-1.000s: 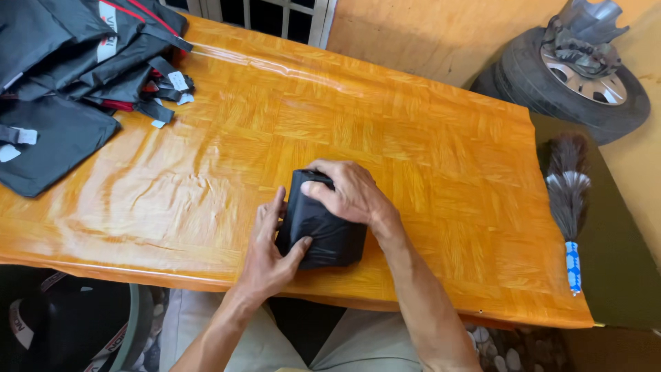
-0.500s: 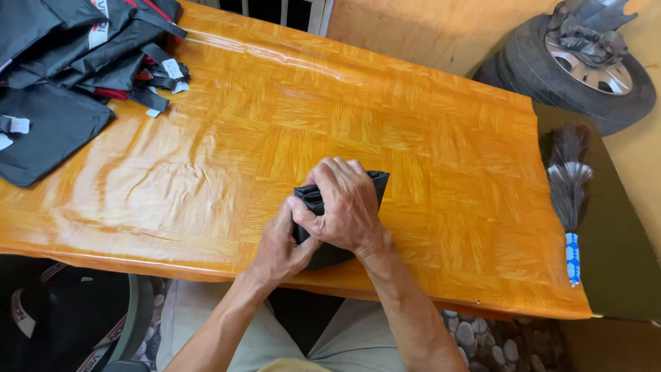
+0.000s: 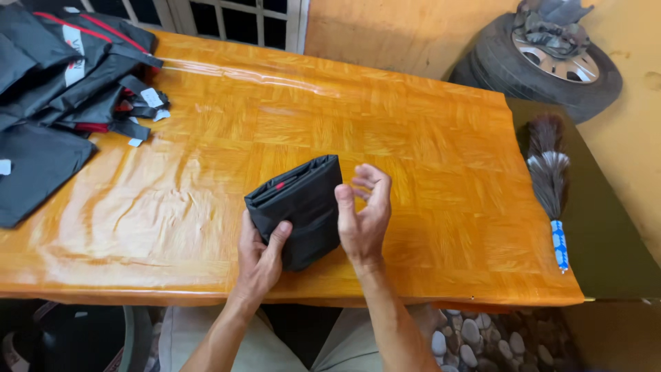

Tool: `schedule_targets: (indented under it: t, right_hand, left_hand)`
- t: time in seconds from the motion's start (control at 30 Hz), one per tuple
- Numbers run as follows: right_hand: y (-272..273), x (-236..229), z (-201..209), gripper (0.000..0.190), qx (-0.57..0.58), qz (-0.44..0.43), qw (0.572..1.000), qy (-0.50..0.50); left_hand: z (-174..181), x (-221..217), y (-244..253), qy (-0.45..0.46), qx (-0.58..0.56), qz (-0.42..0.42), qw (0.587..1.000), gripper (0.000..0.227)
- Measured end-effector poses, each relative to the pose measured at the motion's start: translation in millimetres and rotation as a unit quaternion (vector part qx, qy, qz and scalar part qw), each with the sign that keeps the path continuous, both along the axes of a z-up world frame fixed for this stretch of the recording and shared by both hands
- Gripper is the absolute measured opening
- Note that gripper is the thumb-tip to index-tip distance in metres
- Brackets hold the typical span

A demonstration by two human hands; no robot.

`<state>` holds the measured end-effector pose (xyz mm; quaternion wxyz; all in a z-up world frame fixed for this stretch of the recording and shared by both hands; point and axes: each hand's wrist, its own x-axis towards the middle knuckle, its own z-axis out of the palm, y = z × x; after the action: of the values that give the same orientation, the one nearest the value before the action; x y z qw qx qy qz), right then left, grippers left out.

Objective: The person folds a black and red textile item into a small rectangular shape, secures it, brushes it with a handheld duster, and places it into a green bin.

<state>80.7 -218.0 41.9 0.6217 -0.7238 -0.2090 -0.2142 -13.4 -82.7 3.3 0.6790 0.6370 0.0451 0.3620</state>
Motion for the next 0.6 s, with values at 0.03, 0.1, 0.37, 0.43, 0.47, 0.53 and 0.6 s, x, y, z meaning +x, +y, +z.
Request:
schedule_targets:
  t: [0.03, 0.1, 0.37, 0.43, 0.47, 0.53, 0.6]
  right_hand:
    - [0, 4, -8, 0.057, -0.003, 0.007, 1.000, 0.001]
    - [-5, 11, -24, 0.051, -0.110, 0.103, 0.979, 0.138]
    - [13, 13, -41, 0.053, 0.193, 0.226, 0.907, 0.299]
    - [17, 2, -33, 0.046, 0.253, 0.204, 0.886, 0.330]
    - [21, -6, -26, 0.049, 0.294, 0.213, 0.861, 0.355]
    - [27, -12, -29, 0.053, 0.336, 0.220, 0.833, 0.379]
    - [31, -11, -49, 0.058, 0.347, 0.237, 0.816, 0.396]
  left_hand:
    - [1, 1, 0, 0.001, -0.003, 0.007, 1.000, 0.021]
    - [6, 6, -1, -0.023, -0.084, -0.015, 0.996, 0.027]
    - [-28, 20, 0, -0.045, -0.203, -0.002, 0.978, 0.045]
    - [-25, 26, -4, -0.062, -0.236, 0.008, 0.970, 0.046]
    - [-13, 27, -10, -0.070, -0.275, 0.031, 0.958, 0.042]
    - [2, 30, -20, -0.077, -0.312, 0.053, 0.946, 0.037]
    - [8, 32, -28, -0.077, -0.344, 0.067, 0.933, 0.036]
